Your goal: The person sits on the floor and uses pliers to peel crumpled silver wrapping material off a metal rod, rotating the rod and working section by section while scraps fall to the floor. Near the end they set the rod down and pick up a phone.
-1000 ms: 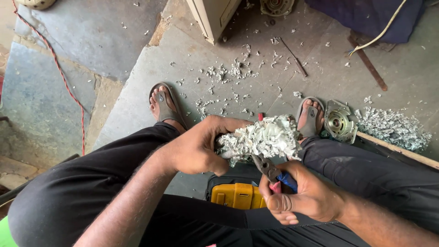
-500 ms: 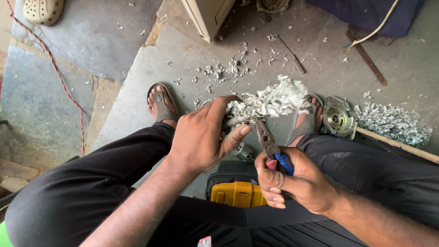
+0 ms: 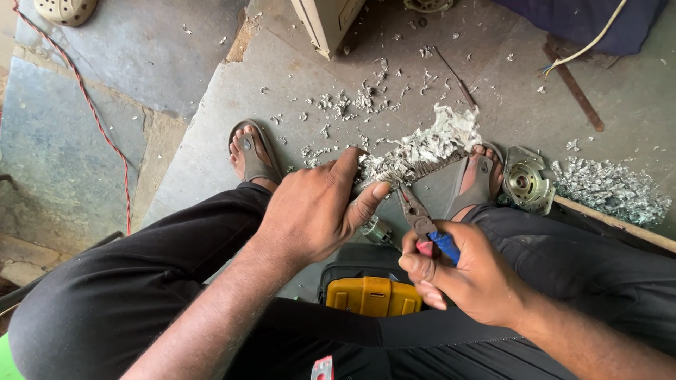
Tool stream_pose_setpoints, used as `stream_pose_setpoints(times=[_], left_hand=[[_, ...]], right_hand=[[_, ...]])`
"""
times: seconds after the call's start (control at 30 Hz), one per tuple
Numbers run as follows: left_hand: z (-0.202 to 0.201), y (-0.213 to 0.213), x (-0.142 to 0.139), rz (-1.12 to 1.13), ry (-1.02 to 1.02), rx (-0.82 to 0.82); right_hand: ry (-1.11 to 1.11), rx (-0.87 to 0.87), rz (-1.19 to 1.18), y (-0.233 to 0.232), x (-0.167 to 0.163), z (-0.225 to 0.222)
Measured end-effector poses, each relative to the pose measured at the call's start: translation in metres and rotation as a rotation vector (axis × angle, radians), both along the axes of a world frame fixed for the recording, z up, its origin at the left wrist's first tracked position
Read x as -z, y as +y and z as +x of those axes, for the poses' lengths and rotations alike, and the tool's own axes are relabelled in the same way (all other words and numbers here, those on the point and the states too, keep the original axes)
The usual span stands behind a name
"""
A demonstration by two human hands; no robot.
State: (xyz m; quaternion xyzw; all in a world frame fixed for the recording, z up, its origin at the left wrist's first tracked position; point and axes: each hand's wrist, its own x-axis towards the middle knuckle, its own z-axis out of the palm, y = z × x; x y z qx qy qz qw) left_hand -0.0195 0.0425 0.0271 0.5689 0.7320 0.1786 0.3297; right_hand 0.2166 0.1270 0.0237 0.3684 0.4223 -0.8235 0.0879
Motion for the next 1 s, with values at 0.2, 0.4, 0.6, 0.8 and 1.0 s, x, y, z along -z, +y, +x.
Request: stream_pose_setpoints(times=[0.2, 0.4, 0.6, 0.8, 1.0], left_hand=[[-0.005, 0.001, -0.009, -0.037, 0.059, 0.030], [-0.008, 0.000, -0.012, -0.342, 0.032, 0.075], [-0.020, -0.005, -0.017, -0.392, -0.142, 0.104], [-0.016, -0.008, -0.004, -0.589, -0.275, 0.154], [-0.011, -0.014, 0.011, -0.454, -0.409, 0.147]], right_hand=[[-0.322, -0.476, 0.968, 0.021, -0.003, -0.006], [-0.209, -0.734, 1.518, 0.035, -0.013, -0.006], [-0.119, -0.812, 1.596, 0.033, -0.003, -0.003], [0.042, -0.925, 1.961, 0.046, 0.008, 0.002], [0.126, -0.870, 2.121, 0.059, 0.009, 0.016]])
